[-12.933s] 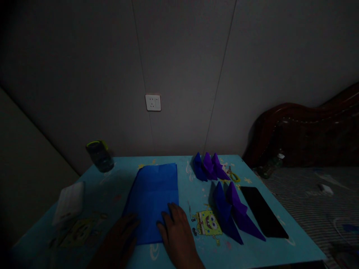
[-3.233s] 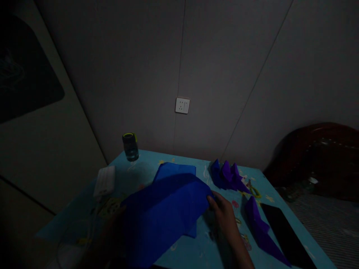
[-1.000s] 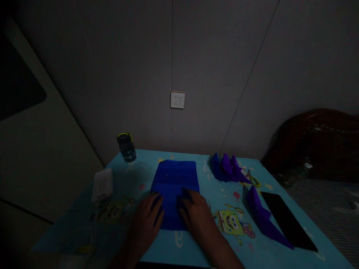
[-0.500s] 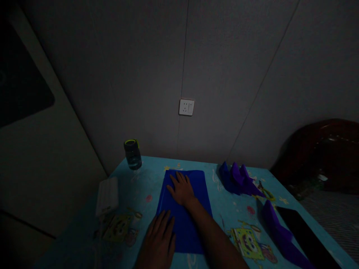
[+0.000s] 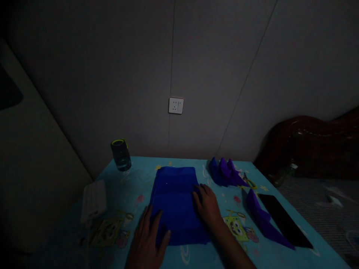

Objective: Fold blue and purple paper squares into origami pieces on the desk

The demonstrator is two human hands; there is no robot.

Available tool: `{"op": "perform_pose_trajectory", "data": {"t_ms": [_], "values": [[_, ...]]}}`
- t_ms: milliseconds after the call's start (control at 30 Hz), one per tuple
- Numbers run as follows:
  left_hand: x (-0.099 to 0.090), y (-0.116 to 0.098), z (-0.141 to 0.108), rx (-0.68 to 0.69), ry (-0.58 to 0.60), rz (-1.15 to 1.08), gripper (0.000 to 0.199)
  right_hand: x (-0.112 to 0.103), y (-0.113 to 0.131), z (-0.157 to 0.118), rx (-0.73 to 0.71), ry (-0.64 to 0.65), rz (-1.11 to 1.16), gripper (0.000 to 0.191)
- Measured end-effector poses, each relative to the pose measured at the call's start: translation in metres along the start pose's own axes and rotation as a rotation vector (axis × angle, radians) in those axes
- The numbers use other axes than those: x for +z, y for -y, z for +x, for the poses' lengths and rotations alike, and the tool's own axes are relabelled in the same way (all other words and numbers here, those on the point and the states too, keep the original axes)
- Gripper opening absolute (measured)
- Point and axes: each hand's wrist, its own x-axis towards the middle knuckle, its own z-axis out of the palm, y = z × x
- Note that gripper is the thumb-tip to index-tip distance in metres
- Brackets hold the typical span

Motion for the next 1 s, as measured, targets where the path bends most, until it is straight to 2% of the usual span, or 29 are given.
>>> {"op": "perform_pose_trajectory", "data": {"t_ms": [100, 333, 600, 1000], "values": [[0.002, 0.000, 0.000, -0.010, 0.032, -0.012, 0.060, -0.001, 0.001, -0.011, 0.002, 0.001, 0.028, 0.038], [0.010, 0.006, -0.002, 0.044, 0.065, -0.031, 0.072, 0.007, 0.005, -0.015, -0.031, 0.006, 0.084, 0.037], [0.010, 0.009, -0.001, 0.034, 0.070, -0.091, 0.058, 0.006, 0.001, -0.016, -0.041, -0.008, 0.147, 0.040], [0.011, 0.004, 0.002, 0.077, 0.012, -0.009, 0.050, -0.005, 0.005, -0.019, -0.039, -0.027, 0.133, 0.039]]}}
